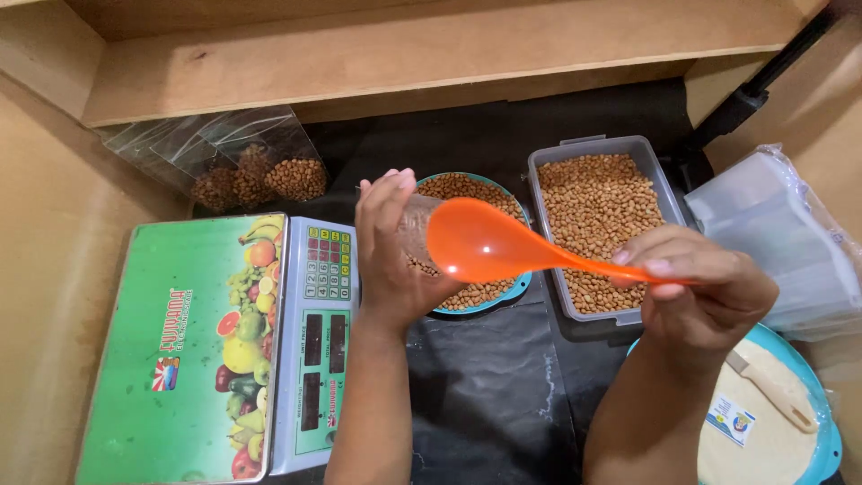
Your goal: Measure and package peanuts into small plastic bags using a spoon.
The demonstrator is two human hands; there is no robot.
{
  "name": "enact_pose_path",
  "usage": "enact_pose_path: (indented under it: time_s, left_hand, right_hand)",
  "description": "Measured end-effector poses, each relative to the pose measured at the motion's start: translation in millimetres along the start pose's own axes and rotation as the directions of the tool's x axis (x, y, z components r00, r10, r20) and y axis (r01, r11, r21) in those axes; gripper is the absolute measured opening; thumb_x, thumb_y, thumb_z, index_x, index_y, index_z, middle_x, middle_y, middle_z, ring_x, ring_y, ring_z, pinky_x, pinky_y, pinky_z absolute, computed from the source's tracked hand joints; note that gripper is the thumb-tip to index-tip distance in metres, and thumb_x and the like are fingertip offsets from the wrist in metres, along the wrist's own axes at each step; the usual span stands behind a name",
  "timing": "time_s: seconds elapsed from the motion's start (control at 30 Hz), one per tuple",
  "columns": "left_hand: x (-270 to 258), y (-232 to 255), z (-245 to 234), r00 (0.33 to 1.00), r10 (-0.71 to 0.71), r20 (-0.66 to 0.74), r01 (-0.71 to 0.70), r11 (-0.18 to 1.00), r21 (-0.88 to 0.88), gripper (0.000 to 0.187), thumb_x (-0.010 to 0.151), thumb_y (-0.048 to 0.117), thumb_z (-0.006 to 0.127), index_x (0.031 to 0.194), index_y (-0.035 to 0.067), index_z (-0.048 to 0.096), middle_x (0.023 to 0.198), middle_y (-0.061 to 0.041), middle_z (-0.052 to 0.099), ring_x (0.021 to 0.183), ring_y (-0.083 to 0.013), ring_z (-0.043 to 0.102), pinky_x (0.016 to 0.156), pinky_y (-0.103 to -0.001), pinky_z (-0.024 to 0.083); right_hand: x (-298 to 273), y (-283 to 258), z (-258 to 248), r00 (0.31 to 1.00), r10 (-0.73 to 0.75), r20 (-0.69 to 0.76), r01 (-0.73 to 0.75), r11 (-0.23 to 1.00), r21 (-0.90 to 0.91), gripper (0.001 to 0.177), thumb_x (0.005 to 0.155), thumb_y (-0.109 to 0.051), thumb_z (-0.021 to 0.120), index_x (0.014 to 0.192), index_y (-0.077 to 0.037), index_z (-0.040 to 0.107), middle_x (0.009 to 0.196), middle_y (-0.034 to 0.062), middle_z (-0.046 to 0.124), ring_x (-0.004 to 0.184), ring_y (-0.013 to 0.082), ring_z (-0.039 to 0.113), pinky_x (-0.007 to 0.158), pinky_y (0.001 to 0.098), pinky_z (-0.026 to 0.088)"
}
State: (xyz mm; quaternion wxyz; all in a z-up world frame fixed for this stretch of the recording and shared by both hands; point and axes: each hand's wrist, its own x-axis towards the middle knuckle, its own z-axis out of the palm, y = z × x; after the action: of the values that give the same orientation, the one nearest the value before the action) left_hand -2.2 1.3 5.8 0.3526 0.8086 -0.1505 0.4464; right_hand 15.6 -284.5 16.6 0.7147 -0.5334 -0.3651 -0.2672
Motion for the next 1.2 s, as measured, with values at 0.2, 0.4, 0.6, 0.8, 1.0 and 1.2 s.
enact_pose_path:
  time_s: [0.2, 0.4, 0.6, 0.8, 1.0, 1.2]
  left_hand:
    - [26, 32, -31, 0.915, -0.121, 0.385, 0.182, 0.975, -0.126, 0.115, 0.060, 0.051, 0.095, 0.153, 0.008, 0.044, 0.144, -0.015, 0.059, 0.137, -0.0335, 0.057, 0.122, -0.053, 0.037]
    - [21, 36, -31, 0.726, -0.170, 0.666, 0.514, 0.778, -0.361, 0.102, 0.064, 0.038, 0.095, 0.150, 0.005, 0.052, 0.142, -0.013, 0.066, 0.135, -0.0279, 0.063, 0.116, -0.038, 0.048]
    - [-2, 9, -2, 0.456, -0.167, 0.874, 0.863, 0.323, -0.388, 0.088, 0.071, 0.028, 0.089, 0.148, 0.003, 0.054, 0.129, -0.007, 0.066, 0.119, -0.0157, 0.061, 0.104, -0.031, 0.050]
    - [-9, 1, 18, 0.394, -0.034, 0.919, 0.912, 0.140, -0.385, 0.085, 0.076, 0.024, 0.085, 0.149, 0.000, 0.049, 0.127, -0.007, 0.064, 0.116, -0.0151, 0.060, 0.102, -0.031, 0.049]
    - [-10, 6, 22, 0.386, 0.007, 0.923, 0.911, 0.156, -0.382, 0.082, 0.077, 0.026, 0.084, 0.147, 0.000, 0.051, 0.125, -0.005, 0.063, 0.116, -0.0143, 0.058, 0.103, -0.031, 0.047]
    - [-16, 5, 29, 0.363, 0.022, 0.931, 0.914, 0.186, -0.361, 0.075, 0.080, 0.029, 0.084, 0.143, -0.001, 0.056, 0.124, -0.005, 0.062, 0.116, -0.0154, 0.057, 0.103, -0.031, 0.046]
  right_hand:
    - [-8, 4, -13, 0.993, 0.075, -0.095, -0.074, 0.997, 0.023, 0.023, 0.106, -0.018, 0.077, 0.102, 0.002, 0.066, 0.076, 0.0161, 0.067, 0.069, 0.0256, 0.066, 0.071, 0.0362, 0.053]
    - [-12, 13, -30, 0.989, 0.103, -0.110, -0.088, 0.987, 0.136, 0.029, 0.106, -0.024, 0.075, 0.104, 0.002, 0.064, 0.081, 0.0154, 0.066, 0.068, 0.0217, 0.058, 0.067, 0.0329, 0.052]
    - [-3, 14, -8, 0.969, 0.226, -0.098, -0.221, 0.973, 0.064, 0.025, 0.112, -0.019, 0.072, 0.104, 0.004, 0.065, 0.092, 0.0157, 0.068, 0.076, 0.0185, 0.062, 0.080, 0.0326, 0.053]
    - [3, 24, 6, 0.845, 0.529, -0.079, -0.525, 0.849, 0.064, 0.014, 0.112, -0.006, 0.062, 0.108, 0.006, 0.066, 0.095, 0.0123, 0.066, 0.078, 0.0175, 0.065, 0.076, 0.0282, 0.054]
    - [9, 29, 24, 0.767, 0.642, -0.003, -0.640, 0.764, -0.081, 0.011, 0.105, -0.007, 0.063, 0.111, 0.001, 0.066, 0.095, 0.0086, 0.070, 0.078, 0.0138, 0.068, 0.074, 0.0275, 0.056]
    - [18, 17, 41, 0.688, 0.714, 0.128, -0.706, 0.700, -0.109, 0.012, 0.103, -0.006, 0.065, 0.111, 0.002, 0.068, 0.093, 0.0071, 0.070, 0.082, 0.0113, 0.068, 0.075, 0.0256, 0.055]
